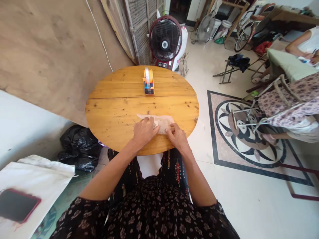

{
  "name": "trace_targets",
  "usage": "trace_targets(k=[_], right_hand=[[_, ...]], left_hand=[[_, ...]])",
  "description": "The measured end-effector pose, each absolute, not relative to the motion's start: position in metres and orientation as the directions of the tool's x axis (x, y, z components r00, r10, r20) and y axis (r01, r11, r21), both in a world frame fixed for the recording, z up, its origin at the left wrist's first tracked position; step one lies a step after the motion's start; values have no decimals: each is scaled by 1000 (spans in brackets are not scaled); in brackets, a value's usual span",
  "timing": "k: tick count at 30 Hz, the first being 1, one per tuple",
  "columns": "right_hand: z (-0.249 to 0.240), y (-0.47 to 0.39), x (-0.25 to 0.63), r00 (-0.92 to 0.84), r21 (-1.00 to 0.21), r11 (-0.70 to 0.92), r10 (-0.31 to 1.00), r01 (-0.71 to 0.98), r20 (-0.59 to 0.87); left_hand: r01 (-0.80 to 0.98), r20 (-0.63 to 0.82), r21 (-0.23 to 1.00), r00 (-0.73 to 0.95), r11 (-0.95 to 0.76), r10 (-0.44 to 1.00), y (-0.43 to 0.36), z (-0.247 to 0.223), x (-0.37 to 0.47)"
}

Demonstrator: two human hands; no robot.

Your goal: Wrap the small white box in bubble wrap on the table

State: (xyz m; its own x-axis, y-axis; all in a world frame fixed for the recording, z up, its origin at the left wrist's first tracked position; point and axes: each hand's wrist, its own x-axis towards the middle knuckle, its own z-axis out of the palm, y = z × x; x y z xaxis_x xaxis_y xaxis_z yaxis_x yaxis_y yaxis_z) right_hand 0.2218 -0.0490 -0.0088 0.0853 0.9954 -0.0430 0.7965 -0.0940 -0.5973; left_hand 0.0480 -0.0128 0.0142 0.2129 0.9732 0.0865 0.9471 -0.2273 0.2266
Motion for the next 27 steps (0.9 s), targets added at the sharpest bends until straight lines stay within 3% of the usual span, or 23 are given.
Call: trace_targets(k=[5,9,12,17,23,27], right_hand=[[-9,-61,230,60,-703,-139,989,698,-135],[-18,-56,222,101,-872,-254,967,418,-233],[-22,-51,216,82,-921,-298,954,251,-287],[-17,-54,221,-58,-874,-421,893,242,-446],[-21,-53,224,13,-931,-307,950,197,-311],[-27,-49,223,42,-922,-340,940,188,-338]], left_hand=[[949,83,207,226,-239,971,-12,15,48],[953,53,201,219,-225,974,-11,16,49],[954,29,199,223,-224,975,-10,19,51],[967,7,142,214,-213,977,-11,23,53],[970,5,111,217,-216,976,-10,23,54],[973,0,107,208,-206,978,-11,24,55]])
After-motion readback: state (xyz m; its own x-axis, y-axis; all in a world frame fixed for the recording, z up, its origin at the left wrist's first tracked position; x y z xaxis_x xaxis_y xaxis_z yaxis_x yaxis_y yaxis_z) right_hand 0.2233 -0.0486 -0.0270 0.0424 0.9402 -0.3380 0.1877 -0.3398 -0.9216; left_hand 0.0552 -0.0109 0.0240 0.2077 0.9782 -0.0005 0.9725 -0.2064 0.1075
